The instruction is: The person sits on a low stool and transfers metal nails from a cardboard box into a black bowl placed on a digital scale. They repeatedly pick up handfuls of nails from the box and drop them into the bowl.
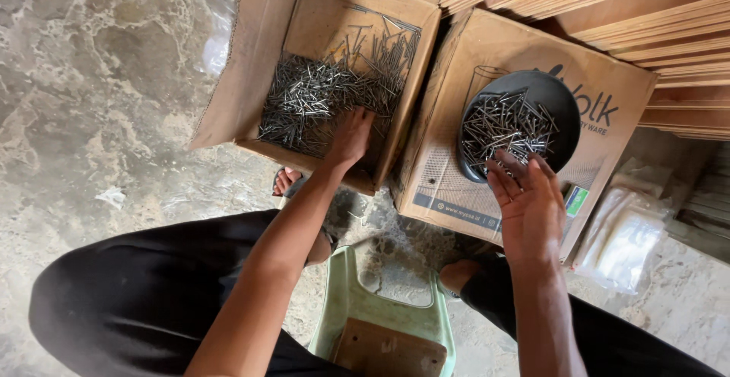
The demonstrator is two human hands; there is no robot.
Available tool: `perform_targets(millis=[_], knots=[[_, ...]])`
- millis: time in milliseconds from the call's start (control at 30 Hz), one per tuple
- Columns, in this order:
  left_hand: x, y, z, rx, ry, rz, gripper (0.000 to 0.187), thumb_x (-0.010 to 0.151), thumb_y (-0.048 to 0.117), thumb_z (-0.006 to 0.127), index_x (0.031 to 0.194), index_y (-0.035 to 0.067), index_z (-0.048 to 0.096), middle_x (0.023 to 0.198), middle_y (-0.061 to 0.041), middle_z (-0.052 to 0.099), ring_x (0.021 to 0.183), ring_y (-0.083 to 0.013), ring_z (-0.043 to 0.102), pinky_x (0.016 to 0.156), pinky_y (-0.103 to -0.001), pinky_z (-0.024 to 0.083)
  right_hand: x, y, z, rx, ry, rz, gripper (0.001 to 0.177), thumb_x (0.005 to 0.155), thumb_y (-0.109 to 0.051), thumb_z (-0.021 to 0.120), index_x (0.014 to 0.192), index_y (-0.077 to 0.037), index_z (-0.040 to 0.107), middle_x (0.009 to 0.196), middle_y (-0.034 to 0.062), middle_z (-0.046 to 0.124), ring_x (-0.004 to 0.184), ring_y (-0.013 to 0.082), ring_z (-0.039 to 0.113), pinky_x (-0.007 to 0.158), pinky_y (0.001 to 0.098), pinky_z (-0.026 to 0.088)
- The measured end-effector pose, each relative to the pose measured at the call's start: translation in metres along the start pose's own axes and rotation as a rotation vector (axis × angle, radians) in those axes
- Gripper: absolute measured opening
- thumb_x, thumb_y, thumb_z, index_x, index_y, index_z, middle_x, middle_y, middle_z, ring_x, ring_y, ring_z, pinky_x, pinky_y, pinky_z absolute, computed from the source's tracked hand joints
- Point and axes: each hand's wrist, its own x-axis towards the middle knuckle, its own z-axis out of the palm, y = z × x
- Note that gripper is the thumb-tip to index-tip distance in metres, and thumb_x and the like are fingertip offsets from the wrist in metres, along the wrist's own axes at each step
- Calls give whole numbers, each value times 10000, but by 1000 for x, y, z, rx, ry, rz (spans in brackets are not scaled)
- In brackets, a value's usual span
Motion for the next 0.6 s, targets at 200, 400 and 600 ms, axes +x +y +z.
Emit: perform_targets(millis=[200,400,600], knots=[[11,-11,30,201,-64,163,385,795,57,601,1157,47,472,1146,-167,467,999,-357,517,721,-444,501,2,7,5,-45,-19,37,189,957,-157,404,1138,-108,385,1095,204,598,973,312,637,852,368,538],[-8,5,6,142,-43,213,194,837,74,528,1015,18,580,1031,-207,531,918,-390,551,634,-451,501,-2,10,13,-95,-39,51,173,958,-150,391,1127,-117,411,1085,211,595,969,313,629,855,376,531],[-8,7,11,220,78,190,188,795,68,553,974,37,599,940,-164,548,884,-335,552,692,-410,461,-3,16,14,-137,-85,63,188,964,-159,379,1134,-92,423,1052,213,604,939,302,636,826,365,532]])
